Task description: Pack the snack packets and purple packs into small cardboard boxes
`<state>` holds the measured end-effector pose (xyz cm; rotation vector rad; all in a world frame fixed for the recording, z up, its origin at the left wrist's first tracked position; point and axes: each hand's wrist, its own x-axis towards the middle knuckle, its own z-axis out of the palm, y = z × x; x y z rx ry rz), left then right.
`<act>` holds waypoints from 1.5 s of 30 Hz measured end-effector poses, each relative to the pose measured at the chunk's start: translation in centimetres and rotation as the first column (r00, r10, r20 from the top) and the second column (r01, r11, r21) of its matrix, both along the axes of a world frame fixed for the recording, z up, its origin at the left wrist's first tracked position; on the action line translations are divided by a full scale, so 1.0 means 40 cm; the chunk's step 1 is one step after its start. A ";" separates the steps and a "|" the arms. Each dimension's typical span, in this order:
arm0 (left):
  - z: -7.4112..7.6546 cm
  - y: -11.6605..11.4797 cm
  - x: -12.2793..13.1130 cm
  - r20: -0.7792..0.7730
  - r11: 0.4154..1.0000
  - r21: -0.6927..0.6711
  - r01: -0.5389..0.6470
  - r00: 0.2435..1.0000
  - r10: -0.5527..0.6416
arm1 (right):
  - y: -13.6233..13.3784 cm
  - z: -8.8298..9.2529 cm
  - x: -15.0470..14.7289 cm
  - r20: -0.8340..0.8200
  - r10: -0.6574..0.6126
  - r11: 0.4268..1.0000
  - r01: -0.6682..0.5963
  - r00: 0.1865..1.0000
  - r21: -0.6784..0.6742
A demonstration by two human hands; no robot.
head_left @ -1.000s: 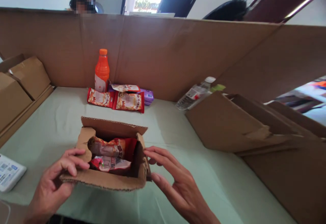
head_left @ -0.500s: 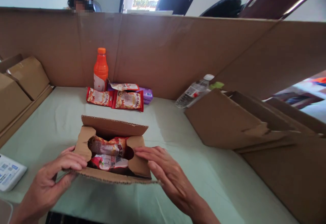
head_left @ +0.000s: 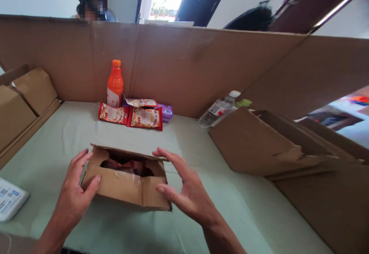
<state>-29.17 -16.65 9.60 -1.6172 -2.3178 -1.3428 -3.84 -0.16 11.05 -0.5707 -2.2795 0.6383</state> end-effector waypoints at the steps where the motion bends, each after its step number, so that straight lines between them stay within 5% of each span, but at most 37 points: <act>1: 0.001 -0.002 0.000 -0.003 1.000 -0.004 0.007 1.000 -0.007 | -0.008 -0.002 0.002 0.020 0.001 1.000 -0.001 1.000 -0.002; 10: 0.001 0.013 -0.015 0.174 0.998 0.028 0.056 0.983 -0.060 | -0.044 -0.021 0.049 0.129 -0.119 0.992 0.112 0.984 0.057; 17: 0.045 0.050 -0.048 -0.030 0.966 -0.018 0.258 0.966 -0.258 | -0.046 -0.006 0.035 0.117 -0.145 0.986 0.133 0.983 0.099; 25: 0.033 0.033 -0.062 -0.123 0.943 0.085 0.322 0.943 -0.310 | -0.050 -0.043 0.030 0.135 -0.039 0.977 0.010 0.990 0.214; 34: -0.012 0.062 -0.108 0.222 0.932 0.036 0.361 0.906 -0.360 | -0.060 -0.099 0.037 0.164 -0.042 0.992 0.022 0.986 0.122; 39: -0.013 0.047 -0.043 0.235 0.941 0.038 0.338 0.912 -0.337 | -0.038 -0.155 0.034 0.021 -0.150 0.986 0.148 0.988 0.076; 45: -0.052 -0.103 0.099 -0.021 0.963 -0.025 0.267 0.963 -0.267 | -0.039 -0.203 0.031 -0.101 -0.264 0.964 0.258 0.959 -0.069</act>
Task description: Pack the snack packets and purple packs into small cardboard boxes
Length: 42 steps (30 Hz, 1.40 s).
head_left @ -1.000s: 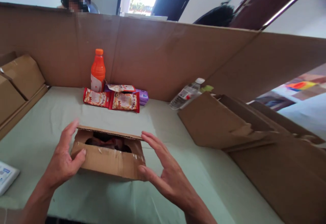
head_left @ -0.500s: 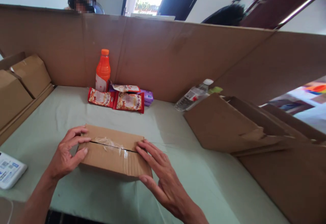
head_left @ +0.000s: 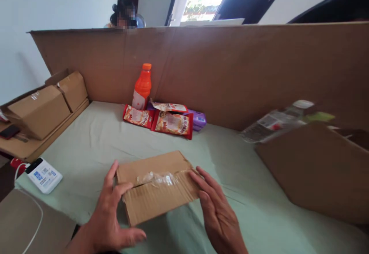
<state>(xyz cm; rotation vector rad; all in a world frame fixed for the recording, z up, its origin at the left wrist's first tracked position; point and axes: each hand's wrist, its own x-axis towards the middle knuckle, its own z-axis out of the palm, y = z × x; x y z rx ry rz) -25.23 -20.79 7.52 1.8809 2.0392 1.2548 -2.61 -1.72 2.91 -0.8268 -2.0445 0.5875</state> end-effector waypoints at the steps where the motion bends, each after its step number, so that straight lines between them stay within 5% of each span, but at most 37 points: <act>1: -0.006 -0.018 0.016 -0.027 0.999 0.010 -0.036 0.999 0.037 | 0.006 -0.001 -0.015 -0.024 0.018 1.000 -0.018 1.000 -0.015; 7: -0.021 -0.010 -0.006 -0.103 0.903 0.148 -0.404 0.902 0.420 | 0.104 0.019 -0.268 -0.156 0.236 0.961 -0.254 0.959 -0.109; 13: -0.031 0.125 -0.212 -0.040 0.692 0.324 -0.645 0.722 0.691 | 0.149 0.036 -0.644 -0.195 0.240 0.941 -0.278 0.951 -0.195; 17: -0.030 0.223 -0.343 0.015 0.602 0.323 -0.730 0.640 0.768 | 0.120 0.016 -0.799 -0.174 0.310 0.909 -0.345 0.935 -0.234; 24: -0.030 0.360 -0.551 0.105 0.490 0.291 -0.822 0.536 0.837 | 0.133 -0.056 -0.975 -0.053 0.454 0.837 -0.446 0.889 -0.317; 32: -0.030 0.462 -0.757 0.116 0.476 0.277 -0.835 0.521 0.846 | 0.182 -0.079 -1.131 0.093 0.503 0.835 -0.455 0.860 -0.310; 38: -0.055 0.489 -0.830 0.163 0.494 0.260 -0.830 0.542 0.825 | 0.218 -0.070 -1.192 0.246 0.469 0.877 -0.416 0.848 -0.239; 42: -0.111 0.470 -0.808 0.212 0.481 0.223 -0.848 0.523 0.825 | 0.219 -0.066 -1.202 0.341 0.439 0.899 -0.404 0.831 -0.170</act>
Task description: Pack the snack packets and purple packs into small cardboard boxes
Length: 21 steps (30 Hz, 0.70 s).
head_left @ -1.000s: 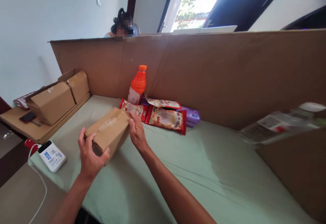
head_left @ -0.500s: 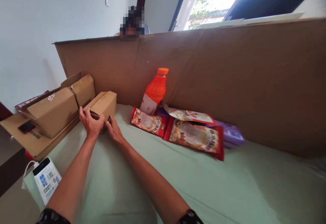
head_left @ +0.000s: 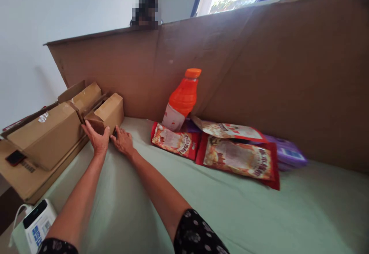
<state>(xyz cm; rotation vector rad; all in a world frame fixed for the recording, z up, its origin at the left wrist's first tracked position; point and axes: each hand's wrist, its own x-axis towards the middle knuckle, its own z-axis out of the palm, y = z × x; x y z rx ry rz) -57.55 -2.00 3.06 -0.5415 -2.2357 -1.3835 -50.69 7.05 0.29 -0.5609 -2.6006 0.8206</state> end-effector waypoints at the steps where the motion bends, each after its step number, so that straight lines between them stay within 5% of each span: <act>1: -0.020 -0.008 0.016 0.015 1.000 0.000 -0.003 1.000 0.003 | -0.003 0.001 0.003 0.011 0.005 1.000 -0.005 1.000 0.027; 6: -0.105 -0.036 0.125 0.063 0.999 -0.040 0.022 0.998 -0.019 | -0.039 0.000 0.066 0.060 0.067 0.981 -0.076 0.996 0.179; 11: -0.102 -0.057 0.263 0.116 0.971 -0.114 0.210 0.973 -0.197 | -0.111 0.008 0.252 0.117 0.114 0.934 -0.146 0.987 0.327; 17: -0.083 -0.047 0.384 0.131 0.806 -0.270 0.527 0.849 -0.511 | -0.103 0.023 0.604 0.173 0.124 0.860 -0.193 0.977 0.472; 21: -0.111 -0.077 0.477 0.068 0.628 -0.433 0.647 0.718 -0.693 | -0.005 0.077 0.958 0.140 -0.211 0.824 0.098 0.967 0.558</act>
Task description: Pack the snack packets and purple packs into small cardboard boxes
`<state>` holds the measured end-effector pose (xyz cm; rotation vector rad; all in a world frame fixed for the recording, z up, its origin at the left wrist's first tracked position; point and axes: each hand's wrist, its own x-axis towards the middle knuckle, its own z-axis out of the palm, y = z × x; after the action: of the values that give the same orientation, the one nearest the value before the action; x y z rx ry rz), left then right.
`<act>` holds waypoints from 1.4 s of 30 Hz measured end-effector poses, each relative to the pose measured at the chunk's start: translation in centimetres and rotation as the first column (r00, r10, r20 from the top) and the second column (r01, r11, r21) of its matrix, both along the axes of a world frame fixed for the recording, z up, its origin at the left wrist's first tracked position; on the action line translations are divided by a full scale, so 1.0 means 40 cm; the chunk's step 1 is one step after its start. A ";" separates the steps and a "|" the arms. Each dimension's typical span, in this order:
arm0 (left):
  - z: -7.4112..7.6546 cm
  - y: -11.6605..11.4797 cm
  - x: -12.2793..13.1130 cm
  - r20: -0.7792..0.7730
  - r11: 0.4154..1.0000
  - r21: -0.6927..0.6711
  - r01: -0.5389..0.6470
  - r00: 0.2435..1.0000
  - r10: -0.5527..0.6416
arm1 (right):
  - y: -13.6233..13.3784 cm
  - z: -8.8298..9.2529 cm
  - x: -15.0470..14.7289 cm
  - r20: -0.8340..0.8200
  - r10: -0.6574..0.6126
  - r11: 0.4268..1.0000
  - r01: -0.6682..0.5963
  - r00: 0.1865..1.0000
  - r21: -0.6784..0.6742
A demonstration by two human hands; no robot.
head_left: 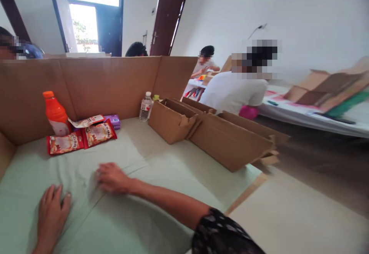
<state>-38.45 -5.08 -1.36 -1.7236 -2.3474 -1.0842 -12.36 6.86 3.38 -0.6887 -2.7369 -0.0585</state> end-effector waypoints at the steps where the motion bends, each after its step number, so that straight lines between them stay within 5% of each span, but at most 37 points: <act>1: -0.011 -0.013 0.026 -0.071 0.999 -0.020 0.035 0.997 -0.036 | 0.037 0.025 0.094 -0.035 -0.132 0.991 0.133 0.991 0.019; 3: -0.031 -0.036 0.078 -0.229 0.996 -0.058 0.066 0.970 -0.078 | 0.118 0.086 0.269 -0.132 -0.415 0.905 0.424 0.900 0.043; 6: -0.048 -0.060 0.147 -0.340 0.992 -0.088 0.090 0.933 -0.115 | 0.227 0.184 0.478 -0.267 -0.705 0.677 0.735 0.658 0.024; 9: -0.050 -0.075 0.193 -0.305 0.990 -0.095 0.109 0.943 -0.133 | 0.301 0.251 0.602 -0.261 -0.837 0.508 0.860 0.481 -0.045; 11: -0.051 -0.084 0.209 -0.286 0.990 -0.099 0.100 0.950 -0.124 | 0.328 0.270 0.639 -0.189 -0.873 0.474 0.875 0.451 -0.102; 14: -0.061 -0.110 0.221 -0.260 0.993 -0.092 0.075 0.961 -0.097 | 0.320 0.269 0.644 -0.105 -0.847 0.532 0.833 0.521 -0.154; 17: -0.075 -0.156 0.235 -0.219 0.995 -0.080 0.057 0.973 -0.073 | 0.238 0.250 0.616 -0.088 -0.734 0.677 0.716 0.674 -0.170; 20: -0.061 -0.211 0.252 -0.081 0.995 -0.073 0.065 0.994 -0.071 | 0.102 0.233 0.559 -0.162 -0.395 0.914 0.369 0.904 -0.170; 22: -0.022 -0.242 0.257 0.053 0.995 -0.063 0.083 0.995 -0.080 | 0.007 0.234 0.498 -0.243 -0.084 0.991 0.055 0.967 -0.123; 26: 0.101 -0.275 0.241 0.257 0.988 0.052 0.145 0.954 -0.154 | -0.128 0.260 0.349 -0.283 0.273 0.953 -0.299 0.919 -0.054; 31: 0.202 -0.288 0.183 0.447 0.962 0.127 0.241 0.852 -0.272 | -0.175 0.273 0.244 -0.325 0.441 0.873 -0.484 0.836 -0.060; 38: 0.189 -0.196 0.147 0.609 0.909 0.193 0.370 0.681 -0.407 | -0.140 0.266 0.243 -0.359 0.374 0.849 -0.471 0.855 -0.239; 42: 0.164 -0.149 0.159 0.674 0.882 0.237 0.407 0.586 -0.451 | -0.122 0.293 0.267 -0.375 0.318 0.789 -0.462 0.871 -0.405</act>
<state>-32.11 -11.03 5.19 -2.2133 -2.1930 -2.2539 -1.69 1.98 15.08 -0.1862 -2.5490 0.7893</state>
